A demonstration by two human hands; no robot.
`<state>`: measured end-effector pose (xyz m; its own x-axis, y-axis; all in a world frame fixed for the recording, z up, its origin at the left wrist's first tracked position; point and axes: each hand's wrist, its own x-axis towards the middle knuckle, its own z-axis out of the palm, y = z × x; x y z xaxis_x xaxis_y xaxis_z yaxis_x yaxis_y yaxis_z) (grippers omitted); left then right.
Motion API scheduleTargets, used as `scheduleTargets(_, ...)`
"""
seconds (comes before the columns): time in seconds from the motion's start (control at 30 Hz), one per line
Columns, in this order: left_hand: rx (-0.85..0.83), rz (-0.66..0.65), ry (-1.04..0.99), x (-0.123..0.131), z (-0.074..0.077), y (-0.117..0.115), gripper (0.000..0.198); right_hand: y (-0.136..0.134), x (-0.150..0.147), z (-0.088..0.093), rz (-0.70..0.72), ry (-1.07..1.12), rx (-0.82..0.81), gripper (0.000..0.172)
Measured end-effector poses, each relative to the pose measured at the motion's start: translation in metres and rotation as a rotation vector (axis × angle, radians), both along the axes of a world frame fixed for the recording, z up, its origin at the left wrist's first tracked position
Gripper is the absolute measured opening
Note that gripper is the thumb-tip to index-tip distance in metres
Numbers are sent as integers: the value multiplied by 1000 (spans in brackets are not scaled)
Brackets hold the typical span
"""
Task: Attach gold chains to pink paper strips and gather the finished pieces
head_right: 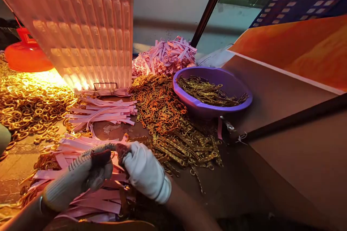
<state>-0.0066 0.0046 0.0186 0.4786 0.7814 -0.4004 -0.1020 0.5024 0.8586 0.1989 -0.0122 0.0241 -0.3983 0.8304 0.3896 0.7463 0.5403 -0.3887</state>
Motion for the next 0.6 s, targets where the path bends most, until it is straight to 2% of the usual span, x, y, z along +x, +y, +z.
scheduleTargets(0.13,108,-34,-43,5,1,-5,59,-3,-18,-4,-97,22,-23,28)
scheduleTargets(0.27,101,-81,-6,11,5,-9,50,-3,-21,-7,-80,125,-49,24)
scheduleTargets(0.37,112,32,-52,13,3,-10,48,-6,-16,-10,-128,142,-33,27)
scheduleTargets(0.47,302,168,-92,14,-3,-12,51,-9,-9,-10,-164,69,1,36)
scheduleTargets(0.53,434,219,-38,17,-8,-14,41,-11,-10,-8,-127,46,-37,37)
scheduleTargets(0.6,501,251,63,22,-11,-15,31,-11,-14,-4,-101,71,-95,31)
